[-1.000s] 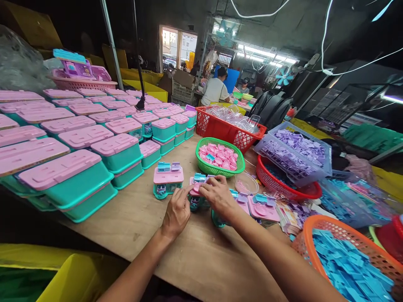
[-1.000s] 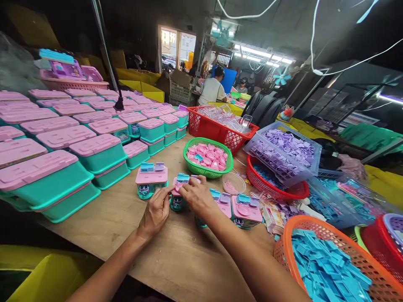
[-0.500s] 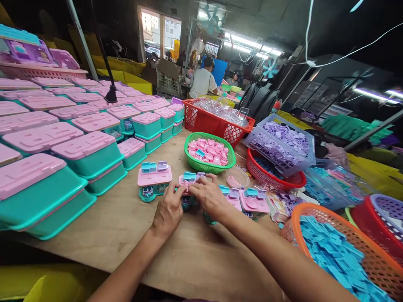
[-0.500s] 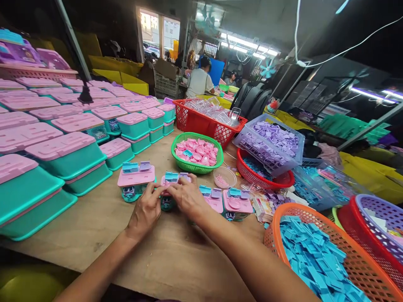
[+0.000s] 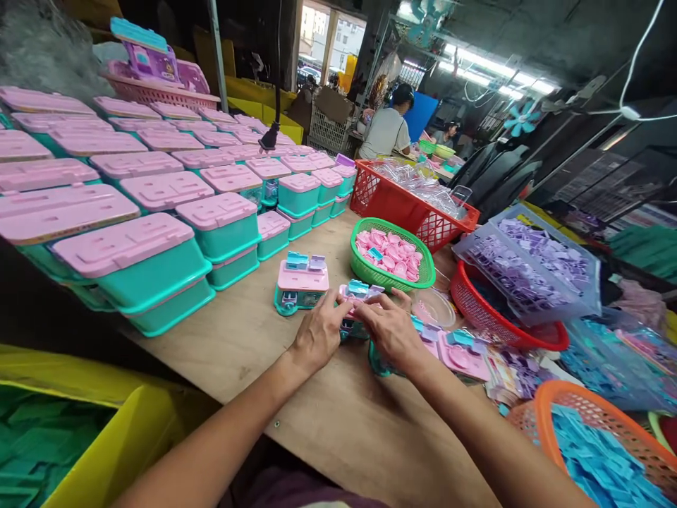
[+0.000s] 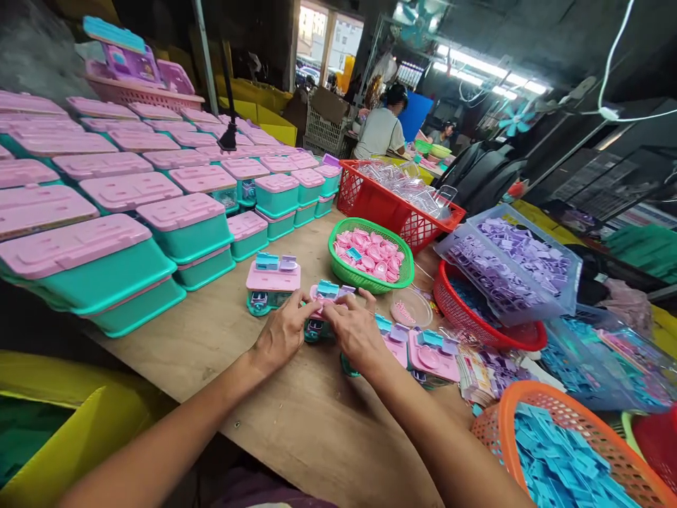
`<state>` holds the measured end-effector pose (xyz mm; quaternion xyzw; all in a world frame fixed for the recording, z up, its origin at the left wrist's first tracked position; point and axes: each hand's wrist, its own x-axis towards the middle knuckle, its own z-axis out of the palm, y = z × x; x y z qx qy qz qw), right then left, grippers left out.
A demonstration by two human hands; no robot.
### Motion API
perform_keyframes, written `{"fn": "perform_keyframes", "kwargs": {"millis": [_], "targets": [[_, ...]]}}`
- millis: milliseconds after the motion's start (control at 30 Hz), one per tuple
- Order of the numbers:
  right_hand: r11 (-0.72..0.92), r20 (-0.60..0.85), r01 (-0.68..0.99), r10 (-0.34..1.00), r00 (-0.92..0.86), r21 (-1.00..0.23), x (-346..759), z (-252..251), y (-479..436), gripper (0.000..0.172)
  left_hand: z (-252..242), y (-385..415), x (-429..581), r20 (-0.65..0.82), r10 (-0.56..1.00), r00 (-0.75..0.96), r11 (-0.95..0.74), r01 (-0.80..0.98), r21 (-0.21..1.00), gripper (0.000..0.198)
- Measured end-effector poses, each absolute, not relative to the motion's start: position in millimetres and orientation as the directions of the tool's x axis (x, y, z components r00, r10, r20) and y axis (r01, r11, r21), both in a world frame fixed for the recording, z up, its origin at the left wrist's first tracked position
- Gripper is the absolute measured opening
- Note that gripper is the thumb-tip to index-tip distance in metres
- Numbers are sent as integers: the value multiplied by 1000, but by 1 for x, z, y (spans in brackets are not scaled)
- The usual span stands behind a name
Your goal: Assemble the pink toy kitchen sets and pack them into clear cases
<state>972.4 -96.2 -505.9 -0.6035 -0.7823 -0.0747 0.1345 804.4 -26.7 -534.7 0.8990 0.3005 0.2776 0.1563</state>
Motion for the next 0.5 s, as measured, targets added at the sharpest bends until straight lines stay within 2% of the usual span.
{"fn": "perform_keyframes", "kwargs": {"millis": [200,300,400,500], "targets": [[170,244,985,957,-155,-40,952,-508,-102,24,-528,-34,808,277,635,721,-772,603,201,46],[160,131,983,980,-147,-92,956,-494,-98,21,-523,-31,807,234,637,734,-770,614,172,50],[177,55,962,984,-170,-209,991,-461,-91,25,-514,-24,802,213,595,775,-804,572,164,52],[-3,0,984,1000,3,-177,1053,-434,-86,29,-496,-16,797,192,542,819,-841,523,142,52]]}}
